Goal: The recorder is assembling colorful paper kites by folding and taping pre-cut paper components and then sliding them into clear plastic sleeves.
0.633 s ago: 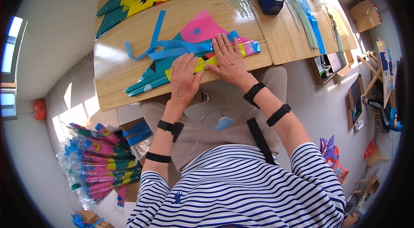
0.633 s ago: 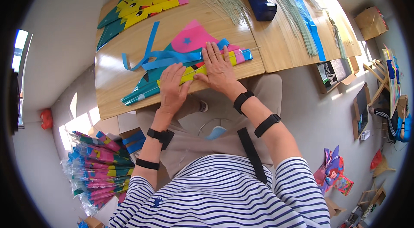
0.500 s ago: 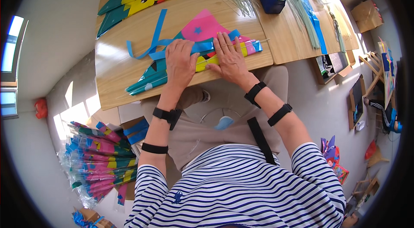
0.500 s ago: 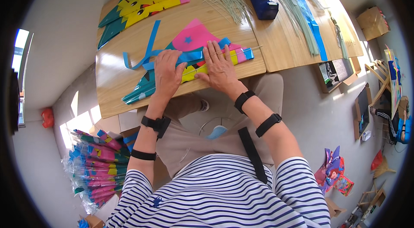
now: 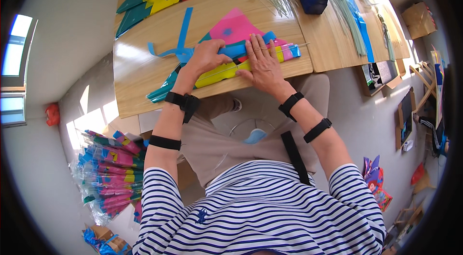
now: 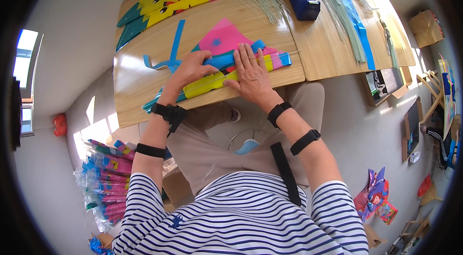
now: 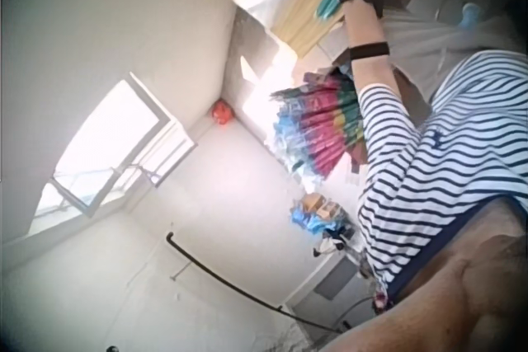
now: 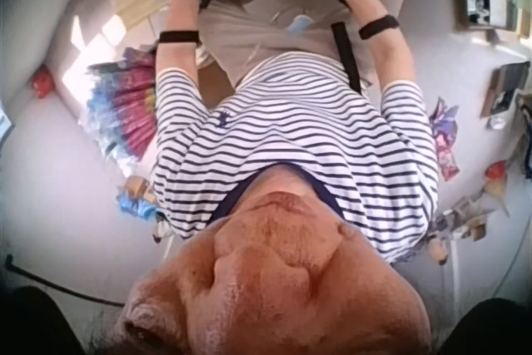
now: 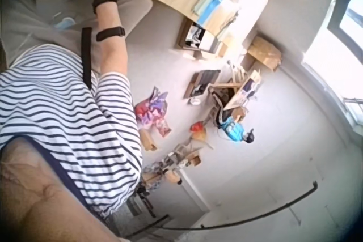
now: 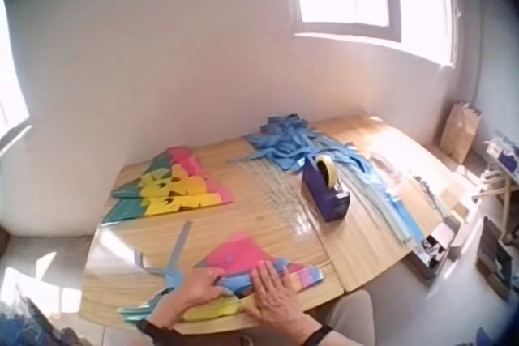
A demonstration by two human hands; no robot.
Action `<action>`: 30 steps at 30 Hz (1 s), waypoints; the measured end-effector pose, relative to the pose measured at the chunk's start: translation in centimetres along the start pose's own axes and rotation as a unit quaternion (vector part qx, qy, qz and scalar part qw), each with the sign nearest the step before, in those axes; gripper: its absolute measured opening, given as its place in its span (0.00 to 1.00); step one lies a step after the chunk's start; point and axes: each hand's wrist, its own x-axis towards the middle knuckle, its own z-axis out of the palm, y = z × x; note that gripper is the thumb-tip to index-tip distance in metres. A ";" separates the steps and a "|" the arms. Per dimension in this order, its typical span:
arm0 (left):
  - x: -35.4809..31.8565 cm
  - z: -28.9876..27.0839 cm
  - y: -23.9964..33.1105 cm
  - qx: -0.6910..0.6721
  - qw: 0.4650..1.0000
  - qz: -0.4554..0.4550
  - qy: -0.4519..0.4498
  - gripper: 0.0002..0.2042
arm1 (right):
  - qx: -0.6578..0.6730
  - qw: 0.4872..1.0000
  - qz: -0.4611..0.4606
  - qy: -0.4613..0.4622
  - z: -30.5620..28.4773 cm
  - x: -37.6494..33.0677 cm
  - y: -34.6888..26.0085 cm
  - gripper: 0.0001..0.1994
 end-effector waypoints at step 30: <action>-19.4 -10.9 -19.4 -0.293 0.903 -0.306 0.077 0.11 | -0.026 0.999 -0.022 -0.031 -0.8 0.3 -0.5 0.33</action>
